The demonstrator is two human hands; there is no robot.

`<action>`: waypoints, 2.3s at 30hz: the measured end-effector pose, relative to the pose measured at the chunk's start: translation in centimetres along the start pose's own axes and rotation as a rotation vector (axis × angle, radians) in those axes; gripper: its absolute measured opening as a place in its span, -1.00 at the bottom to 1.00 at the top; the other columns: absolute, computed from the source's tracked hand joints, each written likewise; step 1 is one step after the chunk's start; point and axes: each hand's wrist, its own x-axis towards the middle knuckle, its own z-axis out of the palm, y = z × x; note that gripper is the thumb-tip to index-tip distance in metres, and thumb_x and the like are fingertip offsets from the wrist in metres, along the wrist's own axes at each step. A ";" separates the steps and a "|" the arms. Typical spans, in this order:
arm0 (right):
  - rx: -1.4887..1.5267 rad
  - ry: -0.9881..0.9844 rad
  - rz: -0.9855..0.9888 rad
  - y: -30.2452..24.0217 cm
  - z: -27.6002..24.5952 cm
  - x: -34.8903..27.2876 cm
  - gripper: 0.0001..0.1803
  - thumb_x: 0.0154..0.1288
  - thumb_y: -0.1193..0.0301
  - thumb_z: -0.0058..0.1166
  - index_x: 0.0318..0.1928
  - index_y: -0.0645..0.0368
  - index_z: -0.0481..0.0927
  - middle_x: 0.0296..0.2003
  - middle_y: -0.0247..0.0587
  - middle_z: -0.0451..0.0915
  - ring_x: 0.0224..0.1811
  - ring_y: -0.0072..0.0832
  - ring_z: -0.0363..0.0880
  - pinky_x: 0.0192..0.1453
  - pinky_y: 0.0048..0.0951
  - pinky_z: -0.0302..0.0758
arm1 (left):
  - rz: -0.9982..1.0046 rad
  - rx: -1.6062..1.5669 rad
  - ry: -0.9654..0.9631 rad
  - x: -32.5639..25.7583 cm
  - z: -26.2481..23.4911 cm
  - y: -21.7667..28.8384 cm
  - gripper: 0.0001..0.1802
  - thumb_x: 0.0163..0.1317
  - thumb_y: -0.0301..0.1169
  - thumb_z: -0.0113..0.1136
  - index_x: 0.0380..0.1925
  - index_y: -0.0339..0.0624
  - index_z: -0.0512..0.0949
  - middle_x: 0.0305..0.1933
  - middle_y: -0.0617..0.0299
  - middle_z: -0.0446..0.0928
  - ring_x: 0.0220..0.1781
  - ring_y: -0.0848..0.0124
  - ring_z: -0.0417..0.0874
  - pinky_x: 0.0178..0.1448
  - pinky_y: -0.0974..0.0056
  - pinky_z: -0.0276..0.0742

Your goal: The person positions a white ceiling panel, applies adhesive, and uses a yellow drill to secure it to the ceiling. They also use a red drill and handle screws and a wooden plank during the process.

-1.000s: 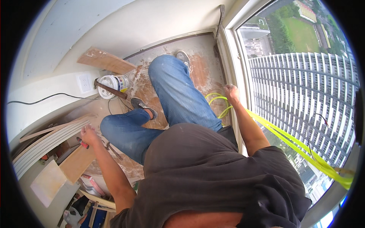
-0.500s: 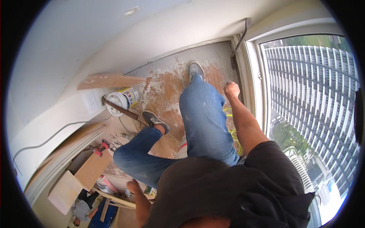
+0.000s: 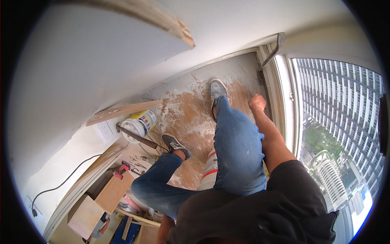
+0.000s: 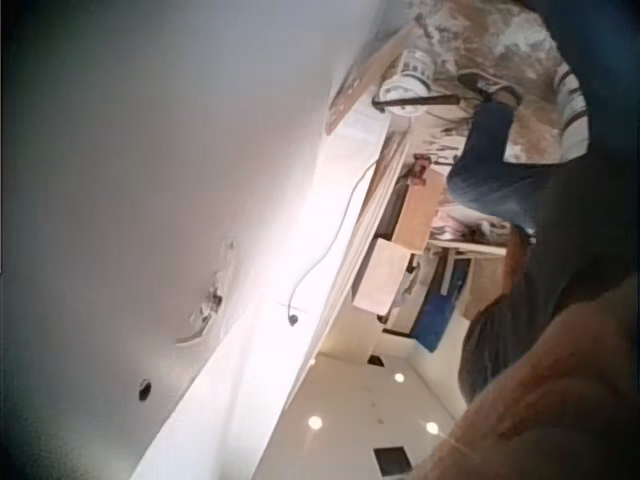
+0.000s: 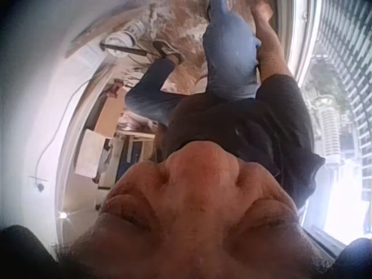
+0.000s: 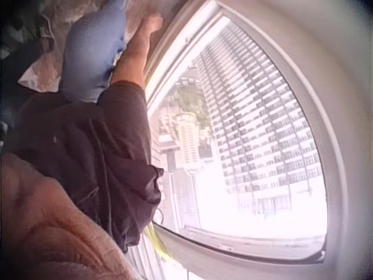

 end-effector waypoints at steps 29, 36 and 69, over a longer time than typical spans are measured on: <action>0.095 0.016 0.033 4.0 4.9 0.1 -0.54 0.27 0.03 0.19 -0.08 0.16 0.77 -0.04 0.11 0.75 0.07 -0.01 0.75 0.16 -0.08 0.67 | 0.106 -0.061 -0.018 2.5 -2.5 5.4 -0.66 0.25 -0.26 0.23 -0.28 -0.38 0.74 -0.22 -0.19 0.74 -0.22 0.04 0.80 -0.12 0.03 0.69; 0.392 0.209 -0.224 6.2 4.9 -10.0 -0.62 0.24 0.11 0.21 -0.31 0.21 0.75 -0.19 0.26 0.71 -0.03 0.10 0.72 0.07 -0.02 0.65 | 0.161 -0.126 0.046 4.7 -0.9 5.4 -0.66 0.24 -0.27 0.26 -0.26 -0.39 0.74 -0.21 -0.18 0.75 -0.23 0.05 0.80 -0.13 0.04 0.70; 0.512 -0.363 -1.318 -13.5 -14.7 -56.5 -0.76 0.48 0.34 0.23 -0.35 0.20 0.69 -0.56 -0.47 0.53 -0.54 -0.72 0.40 -0.48 -0.56 0.34 | 1.339 -1.827 0.287 -17.0 -17.0 10.1 -0.64 0.35 -0.40 0.38 0.06 -0.38 0.62 -0.20 0.19 0.69 -0.28 0.55 0.66 -0.24 0.42 0.59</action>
